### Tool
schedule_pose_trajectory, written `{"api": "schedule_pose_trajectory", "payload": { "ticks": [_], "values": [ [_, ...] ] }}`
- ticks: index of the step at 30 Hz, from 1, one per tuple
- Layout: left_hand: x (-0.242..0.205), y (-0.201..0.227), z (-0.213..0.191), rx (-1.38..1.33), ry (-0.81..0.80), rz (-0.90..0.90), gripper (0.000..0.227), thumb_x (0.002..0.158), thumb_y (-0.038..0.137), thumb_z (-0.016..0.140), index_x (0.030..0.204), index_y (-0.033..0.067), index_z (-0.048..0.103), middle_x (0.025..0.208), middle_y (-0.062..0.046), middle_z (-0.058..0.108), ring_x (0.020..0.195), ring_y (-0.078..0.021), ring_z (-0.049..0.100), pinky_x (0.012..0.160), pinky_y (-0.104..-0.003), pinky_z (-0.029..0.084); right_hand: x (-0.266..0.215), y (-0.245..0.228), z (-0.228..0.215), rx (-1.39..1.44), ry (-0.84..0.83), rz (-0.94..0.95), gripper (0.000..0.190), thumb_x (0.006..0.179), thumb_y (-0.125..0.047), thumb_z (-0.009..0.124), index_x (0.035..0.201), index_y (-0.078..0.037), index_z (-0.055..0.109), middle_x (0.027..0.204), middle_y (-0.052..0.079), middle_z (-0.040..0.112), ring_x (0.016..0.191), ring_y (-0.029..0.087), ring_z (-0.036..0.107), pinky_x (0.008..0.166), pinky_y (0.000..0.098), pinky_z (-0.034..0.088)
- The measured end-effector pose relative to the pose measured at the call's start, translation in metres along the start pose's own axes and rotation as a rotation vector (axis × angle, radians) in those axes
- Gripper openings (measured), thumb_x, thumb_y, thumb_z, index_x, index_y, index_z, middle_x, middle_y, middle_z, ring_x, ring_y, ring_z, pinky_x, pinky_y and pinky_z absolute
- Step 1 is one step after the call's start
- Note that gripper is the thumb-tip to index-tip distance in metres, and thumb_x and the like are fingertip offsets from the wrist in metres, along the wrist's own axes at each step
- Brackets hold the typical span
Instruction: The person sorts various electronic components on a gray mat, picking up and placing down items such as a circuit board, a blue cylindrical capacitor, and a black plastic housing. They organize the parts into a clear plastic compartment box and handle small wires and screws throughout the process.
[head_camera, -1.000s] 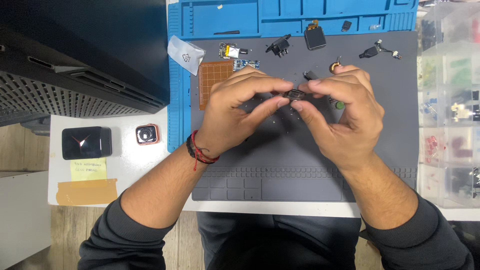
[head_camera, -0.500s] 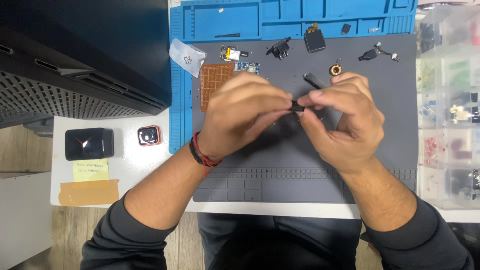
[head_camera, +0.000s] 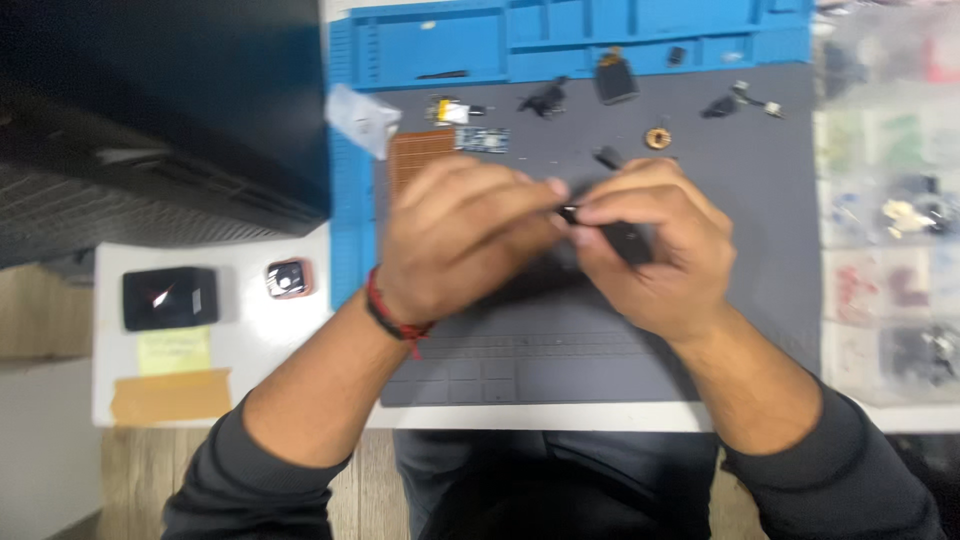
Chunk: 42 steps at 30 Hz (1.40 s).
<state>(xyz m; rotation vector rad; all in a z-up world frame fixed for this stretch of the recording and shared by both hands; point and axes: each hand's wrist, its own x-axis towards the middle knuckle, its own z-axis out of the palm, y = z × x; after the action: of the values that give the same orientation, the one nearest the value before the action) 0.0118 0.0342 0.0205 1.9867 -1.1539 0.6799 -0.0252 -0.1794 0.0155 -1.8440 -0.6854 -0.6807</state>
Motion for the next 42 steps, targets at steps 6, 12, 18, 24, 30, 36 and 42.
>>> {"api": "schedule_pose_trajectory", "payload": {
  "ticks": [6,12,18,24,30,36,42],
  "values": [
    [0.018,0.010,0.001,-0.056,-0.004,-0.009,0.017,0.100,0.007,0.064,0.113,-0.0042,0.067,0.106,-0.017,0.074,0.093,-0.0372,0.070,0.087,-0.045,0.055,0.003,0.002,-0.003,-0.095,-0.032,0.018,0.007,0.096,-0.005,0.074,0.100,-0.003,0.068,0.095,0.010,0.073,0.083,0.027,0.071,0.089,0.0421,0.049],
    [0.020,0.011,0.007,-0.091,-0.008,-0.005,0.009,0.102,0.002,0.065,0.100,-0.0038,0.071,0.098,-0.014,0.074,0.086,-0.0349,0.067,0.082,-0.042,0.053,0.007,-0.001,-0.006,-0.151,-0.053,0.021,0.012,0.100,-0.010,0.070,0.109,-0.003,0.066,0.097,0.010,0.072,0.085,0.026,0.068,0.084,0.0397,0.047],
    [0.016,0.006,0.010,0.011,0.010,0.091,0.009,0.096,0.006,0.079,0.097,-0.0021,0.075,0.092,-0.012,0.076,0.077,-0.0297,0.068,0.073,-0.042,0.052,0.015,-0.019,-0.023,-0.242,-0.179,0.049,0.010,0.098,0.002,0.073,0.106,-0.005,0.071,0.100,0.007,0.074,0.092,0.024,0.069,0.081,0.0370,0.048],
    [0.011,0.004,0.007,0.091,0.011,0.084,0.030,0.099,0.030,0.071,0.098,0.0014,0.077,0.085,-0.008,0.073,0.076,-0.0283,0.070,0.071,-0.039,0.050,-0.022,-0.028,-0.089,-0.589,-0.180,0.236,0.016,0.095,0.000,0.077,0.107,-0.009,0.075,0.099,0.008,0.076,0.090,0.029,0.069,0.080,0.0416,0.051],
    [0.016,0.007,0.001,0.064,-0.049,0.126,0.032,0.102,0.029,0.061,0.095,0.0020,0.077,0.085,-0.010,0.072,0.075,-0.0293,0.066,0.073,-0.043,0.050,-0.116,-0.024,-0.215,-0.858,0.082,0.696,0.016,0.120,0.012,0.074,0.134,0.007,0.068,0.126,0.020,0.066,0.096,0.026,0.057,0.086,0.0378,0.045],
    [0.014,0.002,0.004,0.089,-0.025,0.132,0.026,0.101,0.026,0.065,0.093,0.0040,0.077,0.079,-0.007,0.069,0.074,-0.0261,0.065,0.070,-0.039,0.047,-0.212,-0.024,-0.267,-0.736,0.181,0.957,0.020,0.121,0.000,0.066,0.141,-0.001,0.064,0.121,0.011,0.056,0.093,0.017,0.048,0.089,0.0289,0.039],
    [0.011,-0.006,0.003,0.115,0.014,0.108,0.024,0.101,0.026,0.068,0.096,0.0041,0.077,0.079,-0.008,0.067,0.073,-0.0276,0.063,0.071,-0.042,0.045,-0.184,-0.025,-0.247,-0.807,0.126,0.877,0.037,0.125,-0.006,0.060,0.161,0.003,0.054,0.141,0.017,0.060,0.107,0.022,0.050,0.079,0.0377,0.036]
  ]
}}
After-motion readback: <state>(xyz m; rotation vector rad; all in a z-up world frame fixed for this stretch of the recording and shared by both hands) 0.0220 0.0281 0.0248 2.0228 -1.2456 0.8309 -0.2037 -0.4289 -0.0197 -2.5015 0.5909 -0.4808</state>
